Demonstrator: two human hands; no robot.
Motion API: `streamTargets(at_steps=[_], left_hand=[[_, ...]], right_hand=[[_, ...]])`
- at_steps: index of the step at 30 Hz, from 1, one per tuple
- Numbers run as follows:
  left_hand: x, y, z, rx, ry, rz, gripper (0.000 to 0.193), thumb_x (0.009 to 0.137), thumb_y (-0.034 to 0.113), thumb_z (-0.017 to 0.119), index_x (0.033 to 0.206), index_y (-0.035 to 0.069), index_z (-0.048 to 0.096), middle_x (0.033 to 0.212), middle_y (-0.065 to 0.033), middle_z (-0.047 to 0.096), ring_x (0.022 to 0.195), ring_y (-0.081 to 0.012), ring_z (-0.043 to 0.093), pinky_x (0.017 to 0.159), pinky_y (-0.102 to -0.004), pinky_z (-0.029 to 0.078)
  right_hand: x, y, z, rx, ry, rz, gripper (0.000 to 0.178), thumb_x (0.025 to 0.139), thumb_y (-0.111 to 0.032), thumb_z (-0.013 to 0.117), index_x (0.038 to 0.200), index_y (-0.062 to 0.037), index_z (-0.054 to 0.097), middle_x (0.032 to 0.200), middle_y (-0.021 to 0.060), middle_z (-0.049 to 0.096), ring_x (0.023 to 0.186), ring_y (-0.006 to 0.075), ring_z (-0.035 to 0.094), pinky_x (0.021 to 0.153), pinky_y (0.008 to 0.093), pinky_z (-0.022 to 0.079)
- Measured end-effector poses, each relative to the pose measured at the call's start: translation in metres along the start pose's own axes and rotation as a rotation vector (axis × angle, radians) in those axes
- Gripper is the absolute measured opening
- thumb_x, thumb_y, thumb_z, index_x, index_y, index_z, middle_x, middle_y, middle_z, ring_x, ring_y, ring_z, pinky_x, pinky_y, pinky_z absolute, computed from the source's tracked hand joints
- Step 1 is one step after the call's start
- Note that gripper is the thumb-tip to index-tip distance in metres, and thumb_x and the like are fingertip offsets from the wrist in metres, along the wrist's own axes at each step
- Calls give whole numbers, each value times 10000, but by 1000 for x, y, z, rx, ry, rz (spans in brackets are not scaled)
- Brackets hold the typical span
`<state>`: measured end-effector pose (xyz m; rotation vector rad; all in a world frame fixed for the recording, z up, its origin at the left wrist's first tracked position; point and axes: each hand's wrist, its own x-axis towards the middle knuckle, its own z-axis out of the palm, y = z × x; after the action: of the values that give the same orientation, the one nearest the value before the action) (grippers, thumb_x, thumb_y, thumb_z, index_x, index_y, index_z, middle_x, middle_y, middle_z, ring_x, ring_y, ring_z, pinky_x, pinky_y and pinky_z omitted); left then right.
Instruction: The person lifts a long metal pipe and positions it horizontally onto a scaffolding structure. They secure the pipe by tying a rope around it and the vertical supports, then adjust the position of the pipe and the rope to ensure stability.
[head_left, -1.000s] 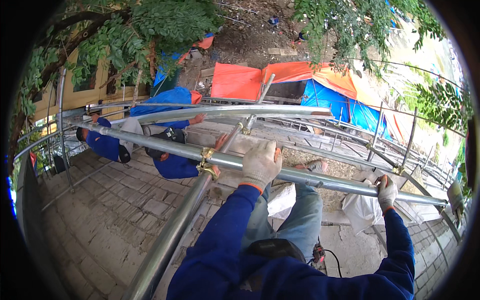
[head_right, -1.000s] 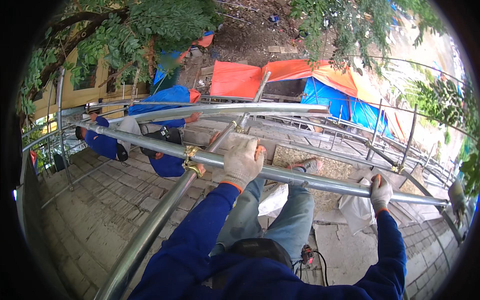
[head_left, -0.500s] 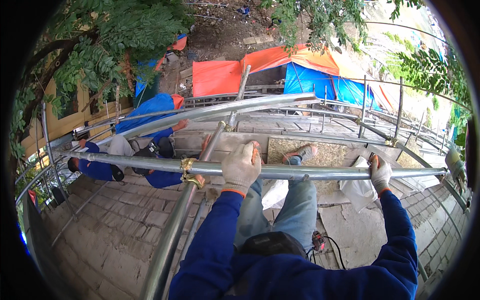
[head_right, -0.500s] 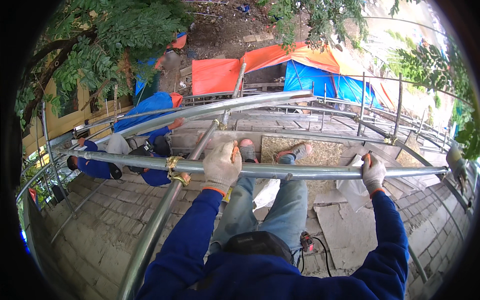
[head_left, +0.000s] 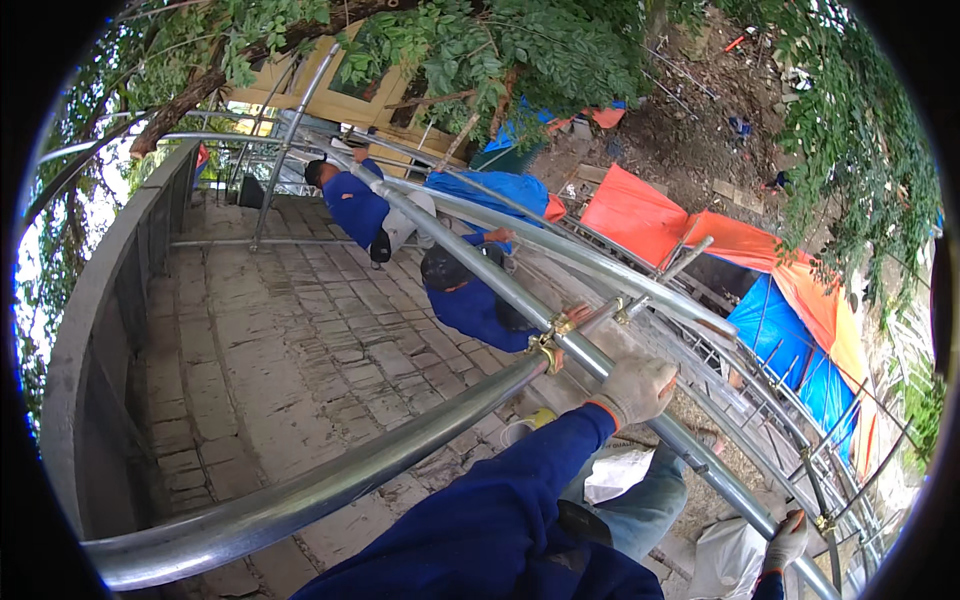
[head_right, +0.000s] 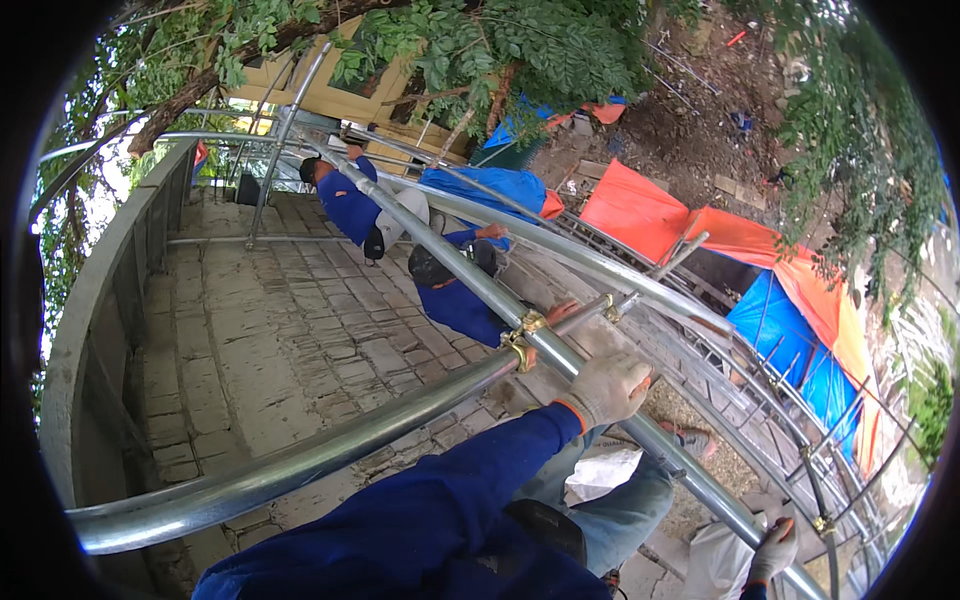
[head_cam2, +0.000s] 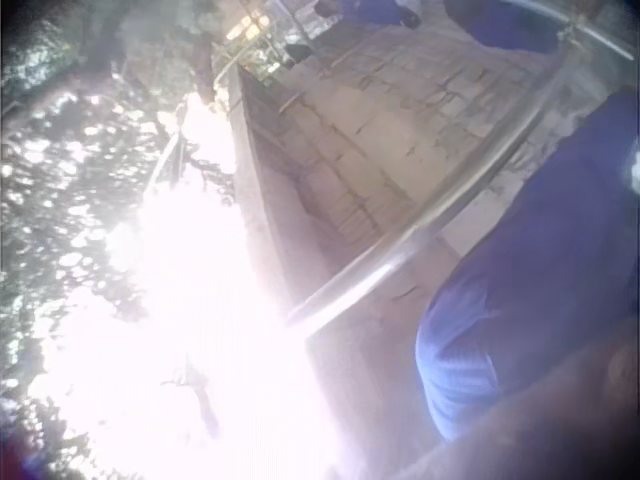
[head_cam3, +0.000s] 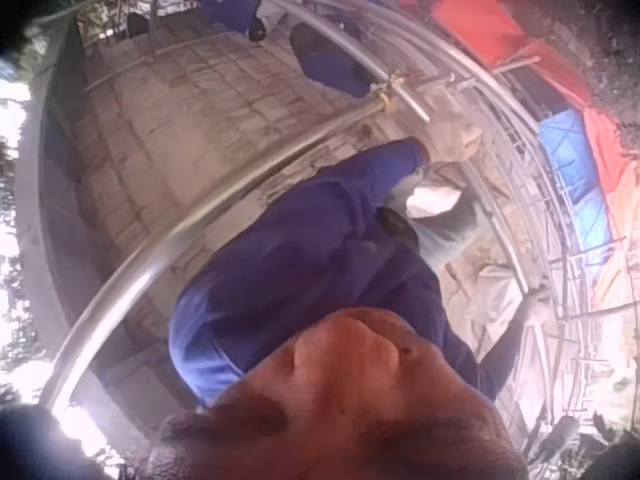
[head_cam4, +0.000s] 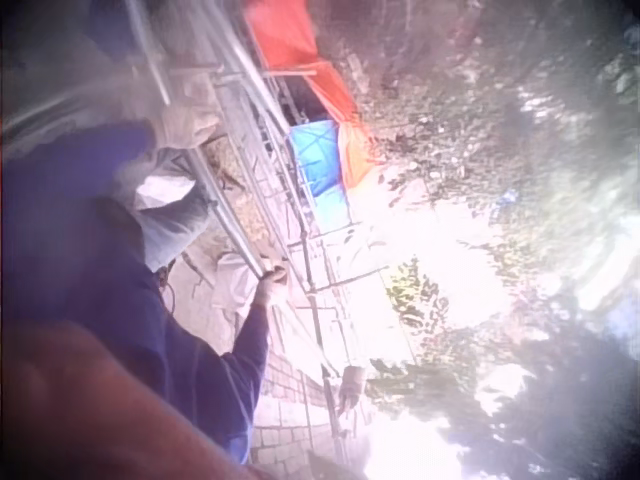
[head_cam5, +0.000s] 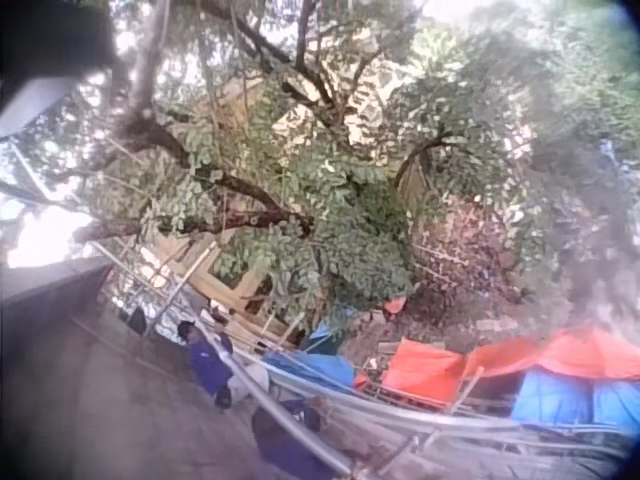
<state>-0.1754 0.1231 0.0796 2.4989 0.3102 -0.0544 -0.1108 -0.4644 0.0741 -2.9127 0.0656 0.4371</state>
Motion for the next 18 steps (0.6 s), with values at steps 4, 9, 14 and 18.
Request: streamTargets(at_steps=[4, 9, 14, 18], left_hand=[[-11, 0, -2, -48, -49, -77, 132, 941, 210, 672, 938, 79, 655, 912, -131, 696, 891, -356, 708, 789, -497, 564], [-12, 2, -7, -47, -62, -101, 138, 941, 216, 676, 949, 79, 661, 914, -132, 699, 874, -360, 711, 773, -501, 566], [4, 7, -12, 17, -46, -33, 174, 938, 225, 686, 1034, 82, 714, 954, -136, 743, 877, -352, 737, 799, -480, 582], [-2, -1, -6, 6, 40, -2, 143, 933, 202, 709, 1024, 110, 769, 930, -127, 771, 822, -343, 752, 743, -466, 596]], right_hand=[[7, 3, 0, -27, -57, -2, 594, 1136, -499, 425, 936, -24, 721, 724, 162, 681, 669, 322, 692, 646, 468, 497], [5, -21, -13, -30, -57, 16, 516, 1126, -424, 445, 902, -44, 711, 714, 170, 657, 676, 370, 660, 651, 507, 484], [1, 13, 6, 112, -27, 62, 510, 1107, -419, 499, 888, -15, 720, 744, 149, 697, 704, 340, 692, 681, 480, 522], [3, -77, -44, -20, -55, 152, 421, 1088, -374, 514, 897, -91, 760, 787, 193, 729, 768, 434, 712, 736, 542, 536]])
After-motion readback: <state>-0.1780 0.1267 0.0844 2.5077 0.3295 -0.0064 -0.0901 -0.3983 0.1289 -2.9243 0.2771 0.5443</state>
